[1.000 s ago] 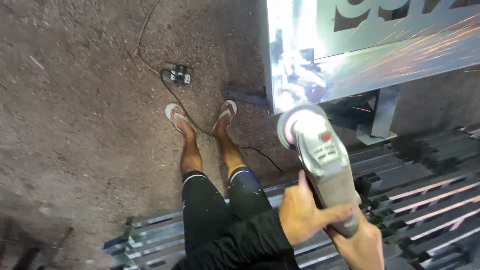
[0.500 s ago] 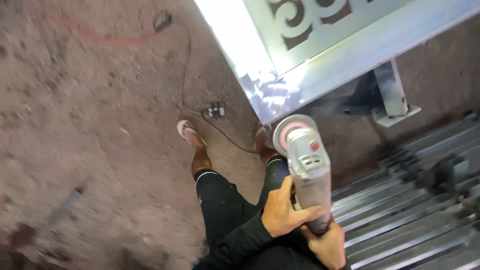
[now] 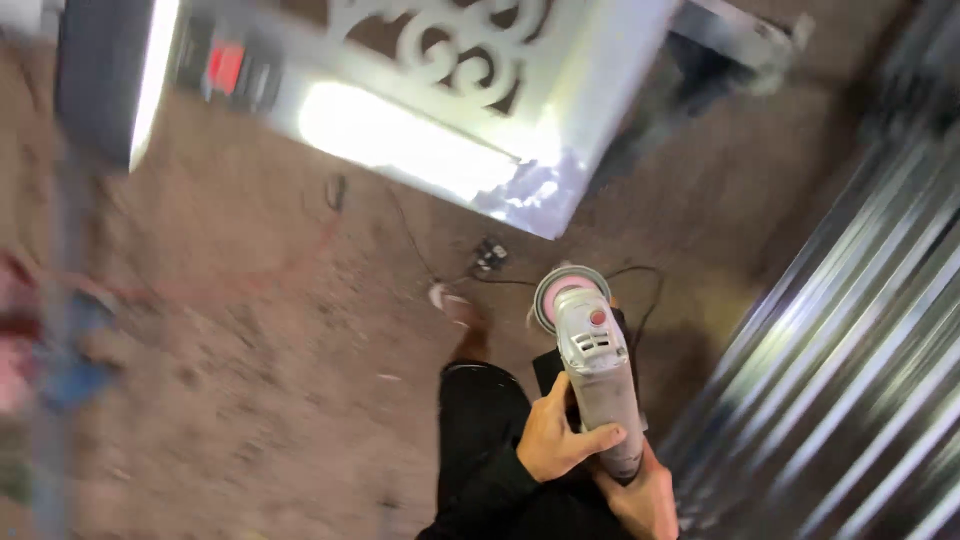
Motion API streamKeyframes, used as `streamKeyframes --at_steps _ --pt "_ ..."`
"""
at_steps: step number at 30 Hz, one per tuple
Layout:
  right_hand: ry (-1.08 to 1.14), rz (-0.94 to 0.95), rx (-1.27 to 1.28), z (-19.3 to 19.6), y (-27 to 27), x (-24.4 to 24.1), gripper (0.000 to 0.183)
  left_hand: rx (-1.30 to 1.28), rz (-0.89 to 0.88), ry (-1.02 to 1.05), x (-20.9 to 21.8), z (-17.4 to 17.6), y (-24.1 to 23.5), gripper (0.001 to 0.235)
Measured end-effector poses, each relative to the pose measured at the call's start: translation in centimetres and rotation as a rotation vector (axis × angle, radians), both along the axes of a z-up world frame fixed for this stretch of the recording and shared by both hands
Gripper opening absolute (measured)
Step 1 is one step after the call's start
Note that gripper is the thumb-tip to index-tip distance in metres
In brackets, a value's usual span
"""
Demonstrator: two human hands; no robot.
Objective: Using an angle grinder to smooth the edges and decorative cutouts of a metal gate
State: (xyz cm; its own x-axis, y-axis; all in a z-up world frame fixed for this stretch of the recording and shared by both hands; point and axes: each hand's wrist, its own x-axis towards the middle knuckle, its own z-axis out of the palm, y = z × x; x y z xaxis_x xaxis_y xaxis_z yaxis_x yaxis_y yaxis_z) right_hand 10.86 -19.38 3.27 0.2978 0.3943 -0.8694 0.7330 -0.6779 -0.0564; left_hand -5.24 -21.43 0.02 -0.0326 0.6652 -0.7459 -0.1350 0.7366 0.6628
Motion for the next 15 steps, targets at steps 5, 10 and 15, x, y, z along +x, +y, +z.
streamKeyframes --at_steps 5,10,15 --pt "0.006 0.113 -0.032 -2.6 -5.9 1.3 0.078 -0.029 0.011 -0.074 -0.5 -0.2 -0.5 0.076" --pt "0.205 0.176 0.05 -9.8 -13.9 3.0 0.082 -0.199 -0.153 0.098 -2.2 0.8 0.5 0.081" --pt "0.27 0.026 0.022 -7.0 -16.4 -5.6 0.091 -0.293 -0.33 0.119 -7.6 2.2 2.0 0.078"
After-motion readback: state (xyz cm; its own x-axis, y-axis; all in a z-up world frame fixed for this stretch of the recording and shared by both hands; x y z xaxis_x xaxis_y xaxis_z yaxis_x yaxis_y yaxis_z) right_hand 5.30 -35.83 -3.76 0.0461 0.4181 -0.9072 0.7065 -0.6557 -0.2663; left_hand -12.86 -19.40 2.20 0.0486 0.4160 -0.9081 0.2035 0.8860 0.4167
